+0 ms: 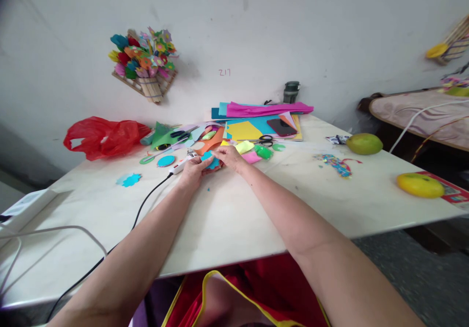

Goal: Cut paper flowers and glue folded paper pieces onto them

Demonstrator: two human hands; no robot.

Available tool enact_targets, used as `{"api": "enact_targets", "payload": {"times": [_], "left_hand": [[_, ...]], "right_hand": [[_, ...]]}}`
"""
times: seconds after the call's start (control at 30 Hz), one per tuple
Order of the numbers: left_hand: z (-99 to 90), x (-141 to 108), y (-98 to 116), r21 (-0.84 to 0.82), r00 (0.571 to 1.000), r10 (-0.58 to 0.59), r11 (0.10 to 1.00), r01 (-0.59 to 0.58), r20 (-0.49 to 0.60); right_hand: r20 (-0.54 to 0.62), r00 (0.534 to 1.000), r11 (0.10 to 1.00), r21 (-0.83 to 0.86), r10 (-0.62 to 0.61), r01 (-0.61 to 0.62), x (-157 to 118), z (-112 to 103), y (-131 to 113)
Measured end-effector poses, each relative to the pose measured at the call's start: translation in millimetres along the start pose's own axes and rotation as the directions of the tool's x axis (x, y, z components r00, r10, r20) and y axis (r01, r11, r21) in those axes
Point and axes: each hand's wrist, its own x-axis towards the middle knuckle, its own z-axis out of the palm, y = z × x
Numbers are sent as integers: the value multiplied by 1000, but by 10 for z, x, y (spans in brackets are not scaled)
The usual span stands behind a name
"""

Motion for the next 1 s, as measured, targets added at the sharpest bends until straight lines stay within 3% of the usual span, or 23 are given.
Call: {"api": "enact_targets", "payload": {"times": [0.3,0.4,0.53,0.73,1.0], "left_hand": [[11,5,-14,6,1000,-7,1000,7,8],[16,19,4,-16,998,-48,999,48,-49],[-25,37,33,-51,990,-130,990,128,-49],[-66,8,54,-85,996,-86,993,84,-16],[-123,27,80,-79,992,-125,989,127,33]], "right_hand": [[-19,1000,1000,-16,-15,15,-6,7,-29],[-20,1000,1000,-1,-6,6,-16,11,-53],[-98,995,999,44,8,-4,-16,5,-43],[-192,978,990,135,77,-52,20,-11,10],[-123,984,976,191,129,-104,-3,-50,-22]]}}
